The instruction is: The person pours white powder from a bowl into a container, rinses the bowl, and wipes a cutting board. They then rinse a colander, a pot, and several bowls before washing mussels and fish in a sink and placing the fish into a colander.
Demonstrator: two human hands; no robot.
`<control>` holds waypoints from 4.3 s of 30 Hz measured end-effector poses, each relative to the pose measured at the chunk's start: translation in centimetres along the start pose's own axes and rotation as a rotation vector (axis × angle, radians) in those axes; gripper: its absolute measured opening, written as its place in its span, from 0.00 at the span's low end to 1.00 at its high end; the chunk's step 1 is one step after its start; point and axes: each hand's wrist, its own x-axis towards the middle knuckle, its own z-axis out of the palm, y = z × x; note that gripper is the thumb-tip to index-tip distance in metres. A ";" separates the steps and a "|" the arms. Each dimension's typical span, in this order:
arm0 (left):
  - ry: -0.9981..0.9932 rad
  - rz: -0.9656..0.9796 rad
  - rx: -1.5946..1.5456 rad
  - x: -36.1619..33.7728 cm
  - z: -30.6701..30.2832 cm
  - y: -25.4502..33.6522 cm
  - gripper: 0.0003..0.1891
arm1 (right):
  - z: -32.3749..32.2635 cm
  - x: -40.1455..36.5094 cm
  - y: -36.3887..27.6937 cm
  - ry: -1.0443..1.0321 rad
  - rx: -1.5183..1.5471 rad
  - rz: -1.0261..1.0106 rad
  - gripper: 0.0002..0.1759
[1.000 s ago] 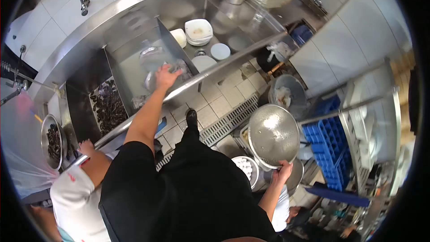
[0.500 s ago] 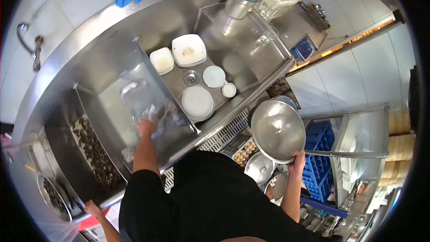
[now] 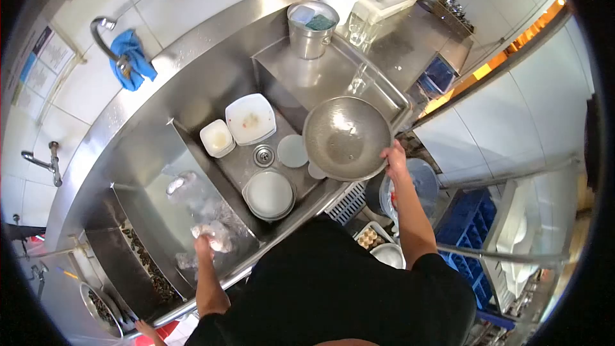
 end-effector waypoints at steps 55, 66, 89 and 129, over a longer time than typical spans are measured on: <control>0.614 -0.147 0.972 -18.1 6.5 5.3 0.43 | 16.4 4.1 -13.8 -0.399 -0.887 -1.369 0.20; 0.505 -0.197 1.042 -3.5 -10.3 0.7 0.50 | 37.2 -24.1 12.3 -1.801 -1.262 -0.886 0.30; -0.032 0.258 0.802 1.5 -12.8 -1.2 0.28 | 44.0 -25.6 19.2 -1.321 -1.366 -0.863 0.10; -0.996 1.055 0.315 -22.8 40.2 21.3 0.15 | 6.4 1.8 -0.4 0.256 -1.096 -1.129 0.38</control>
